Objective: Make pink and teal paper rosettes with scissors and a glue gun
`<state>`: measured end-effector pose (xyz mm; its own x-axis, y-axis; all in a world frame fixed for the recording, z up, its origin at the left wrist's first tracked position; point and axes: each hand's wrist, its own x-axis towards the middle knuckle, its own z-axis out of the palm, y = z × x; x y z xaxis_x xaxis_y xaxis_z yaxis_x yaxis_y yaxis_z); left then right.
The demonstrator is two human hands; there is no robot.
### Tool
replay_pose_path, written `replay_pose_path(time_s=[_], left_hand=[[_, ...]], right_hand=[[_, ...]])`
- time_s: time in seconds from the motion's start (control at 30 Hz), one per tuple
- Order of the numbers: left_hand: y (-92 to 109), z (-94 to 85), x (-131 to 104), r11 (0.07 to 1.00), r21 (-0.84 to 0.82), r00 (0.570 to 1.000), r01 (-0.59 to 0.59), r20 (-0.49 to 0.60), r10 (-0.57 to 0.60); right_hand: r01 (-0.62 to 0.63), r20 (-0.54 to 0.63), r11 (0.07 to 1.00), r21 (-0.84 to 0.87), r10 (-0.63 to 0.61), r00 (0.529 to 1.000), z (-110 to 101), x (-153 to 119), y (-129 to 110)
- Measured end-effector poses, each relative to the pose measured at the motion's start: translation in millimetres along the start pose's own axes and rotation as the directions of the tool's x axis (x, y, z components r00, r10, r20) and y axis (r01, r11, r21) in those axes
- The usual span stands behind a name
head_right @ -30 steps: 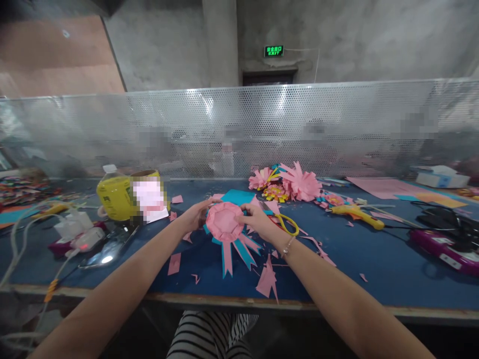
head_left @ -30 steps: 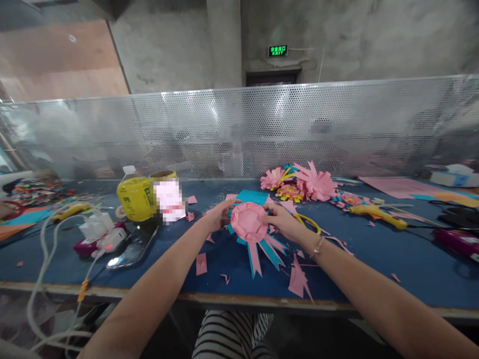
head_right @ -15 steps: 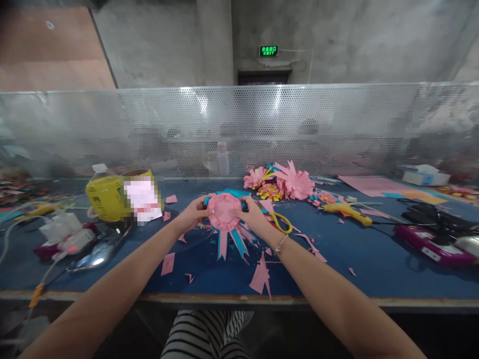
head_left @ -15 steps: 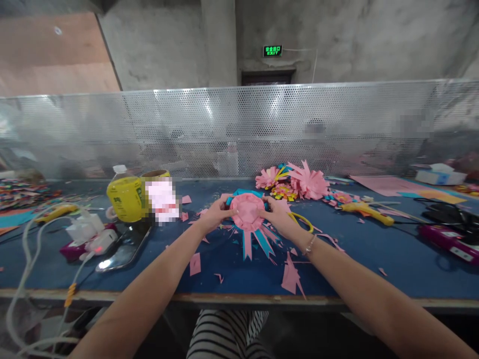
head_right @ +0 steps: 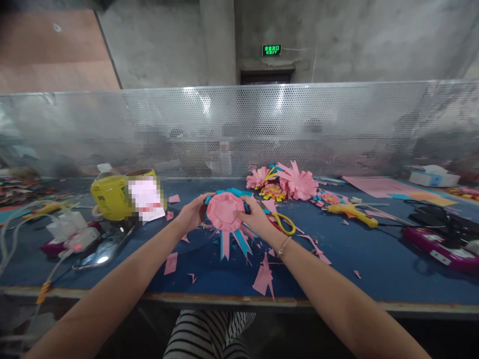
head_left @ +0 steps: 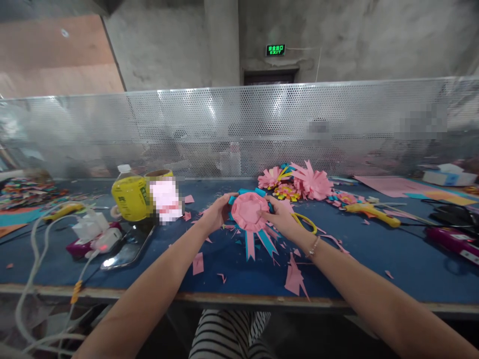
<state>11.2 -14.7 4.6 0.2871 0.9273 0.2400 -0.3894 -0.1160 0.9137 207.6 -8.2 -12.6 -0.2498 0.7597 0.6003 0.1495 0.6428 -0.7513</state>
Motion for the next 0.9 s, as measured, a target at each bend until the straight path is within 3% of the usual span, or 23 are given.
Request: replay_pose_path(time_s=[0.17, 0.27, 0.33, 0.5, 0.67, 0.9], left_hand=[[5.9, 2.3, 0.2, 0.997, 0.038, 0.992, -0.07, -0.1, 0.073], [9.3, 5.9, -1.5, 0.987, 0.131, 0.983, -0.096, -0.144, 0.115], [11.1, 7.5, -2.6, 0.976, 0.19, 0.984, -0.109, -0.119, 0.133], [12.3, 3.9, -2.3, 0.949, 0.239, 0.973, -0.208, -0.047, 0.225], [9.5, -0.3, -0.7, 0.933, 0.309, 0.983, -0.185, 0.044, 0.18], [4.0, 0.6, -0.4, 0.916, 0.361, 0.984, -0.175, 0.048, 0.169]], right_hand=[[0.207, 0.065, 0.949, -0.237, -0.197, 0.978, -0.1, -5.2, -5.8], [0.333, 0.185, 0.903, -0.269, -0.291, 0.939, -0.4, -7.8, -7.9], [0.386, 0.228, 0.882, -0.271, -0.331, 0.916, -1.0, -8.3, -9.6], [0.427, 0.229, 0.844, -0.324, -0.368, 0.901, -3.3, -8.1, -15.3], [0.451, 0.279, 0.829, -0.33, -0.37, 0.886, -5.0, -8.7, -14.9], [0.439, 0.315, 0.826, -0.353, -0.337, 0.887, -5.5, -9.3, -13.3]])
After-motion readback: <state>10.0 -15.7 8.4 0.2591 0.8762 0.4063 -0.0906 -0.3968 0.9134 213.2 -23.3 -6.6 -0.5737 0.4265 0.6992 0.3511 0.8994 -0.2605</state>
